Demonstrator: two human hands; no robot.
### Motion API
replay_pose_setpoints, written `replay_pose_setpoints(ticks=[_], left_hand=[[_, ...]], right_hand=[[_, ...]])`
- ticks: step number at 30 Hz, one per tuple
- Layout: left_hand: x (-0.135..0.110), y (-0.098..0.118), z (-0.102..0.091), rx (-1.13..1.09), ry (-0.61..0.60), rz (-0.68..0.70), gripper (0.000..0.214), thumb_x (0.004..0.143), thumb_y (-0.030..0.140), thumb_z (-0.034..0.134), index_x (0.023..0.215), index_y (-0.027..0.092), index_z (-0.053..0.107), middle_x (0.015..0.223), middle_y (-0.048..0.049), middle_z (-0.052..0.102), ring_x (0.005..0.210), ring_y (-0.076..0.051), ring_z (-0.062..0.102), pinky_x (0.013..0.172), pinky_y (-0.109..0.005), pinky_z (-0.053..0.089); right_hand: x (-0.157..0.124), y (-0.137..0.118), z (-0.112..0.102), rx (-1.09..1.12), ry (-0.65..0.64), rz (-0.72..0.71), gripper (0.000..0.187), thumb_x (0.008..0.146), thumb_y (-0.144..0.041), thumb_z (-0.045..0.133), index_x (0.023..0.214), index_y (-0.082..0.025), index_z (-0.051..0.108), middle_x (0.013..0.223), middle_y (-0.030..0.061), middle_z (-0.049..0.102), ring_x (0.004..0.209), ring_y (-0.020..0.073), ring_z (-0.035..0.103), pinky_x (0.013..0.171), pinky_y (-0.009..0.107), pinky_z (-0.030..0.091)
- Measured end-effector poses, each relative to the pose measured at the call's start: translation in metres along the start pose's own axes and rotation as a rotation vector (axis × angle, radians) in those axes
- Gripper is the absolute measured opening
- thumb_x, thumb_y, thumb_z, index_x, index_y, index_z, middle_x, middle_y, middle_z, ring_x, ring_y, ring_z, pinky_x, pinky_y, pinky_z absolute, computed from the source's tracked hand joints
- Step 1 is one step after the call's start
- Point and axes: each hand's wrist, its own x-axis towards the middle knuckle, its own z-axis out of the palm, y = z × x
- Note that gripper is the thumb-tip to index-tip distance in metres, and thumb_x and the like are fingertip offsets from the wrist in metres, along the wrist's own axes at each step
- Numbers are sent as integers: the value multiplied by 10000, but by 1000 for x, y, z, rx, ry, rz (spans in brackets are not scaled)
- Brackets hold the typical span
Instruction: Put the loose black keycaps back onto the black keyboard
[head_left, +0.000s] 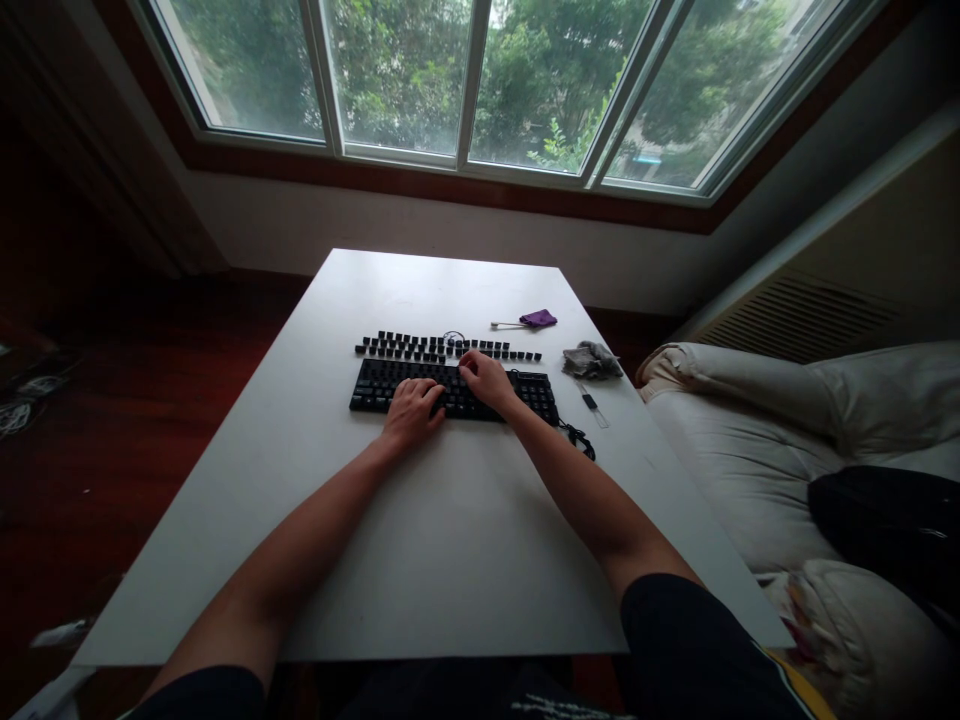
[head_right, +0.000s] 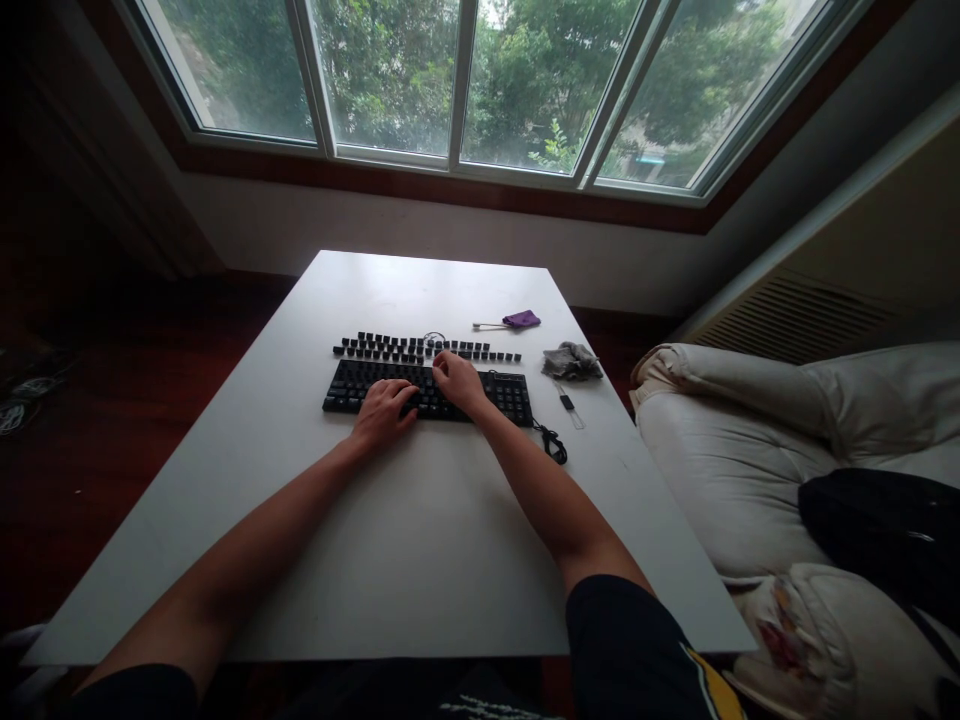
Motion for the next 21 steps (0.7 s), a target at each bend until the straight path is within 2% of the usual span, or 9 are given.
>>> replay_pose_setpoints(ticks=[2,4,7,9,13,16,19,21], left_hand=[[0,0,-1,-1,-3,-1,414,890,308,611,1301,256,626,1329,-99,607,1261,-300,513,1166,-511,342],[0,0,-1,3,0,-3,411,891,307,609,1299,261,626,1326,-96,608,1261,-300,515,1164,-511,344],[1,0,-1,-1,7,4,412,890,309,610,1299,261,625,1322,-94,610,1257,-298,518,1163,-510,345],[1,0,-1,-10,12,6,407,888,311,613,1292,262,629,1318,-93,613,1250,-298,522,1160,-507,349],[2,-6,-2,-25,38,-8,358,906,323,596,1249,235,651,1295,-90,628,1206,-285,551,1136,-476,379],[5,-17,-8,-19,87,-76,290,930,319,564,1185,236,675,1256,-78,648,1183,-276,571,1114,-466,397],[11,-31,-19,10,170,-178,240,938,317,552,1116,236,691,1230,-82,655,1184,-285,571,1099,-476,405],[16,-43,-27,28,222,-253,230,936,316,548,1098,238,692,1229,-84,653,1176,-293,573,1077,-484,420]], right_hand=[[5,-5,-3,154,58,50,193,924,-354,541,796,-215,579,696,-15,600,669,151,542,673,268,423],[10,-11,-3,362,24,51,323,944,-428,497,695,-223,485,617,-25,530,607,137,492,631,258,421],[16,-21,4,667,-58,32,382,956,-487,448,674,-236,393,584,-35,454,551,118,431,583,243,426],[19,-24,12,765,-78,44,379,943,-502,451,681,-241,368,590,-40,428,539,112,409,567,238,426],[19,-23,29,732,-164,87,356,905,-486,462,665,-243,359,571,-43,412,532,113,405,550,237,398],[23,-17,34,643,-190,80,349,907,-486,441,668,-243,366,577,-41,424,537,119,410,553,243,389],[34,-8,28,445,-103,5,344,927,-477,439,686,-233,431,608,-29,471,586,134,445,598,254,399],[44,-2,20,254,-31,-74,283,925,-434,497,744,-218,521,656,-19,535,637,143,487,643,261,400]])
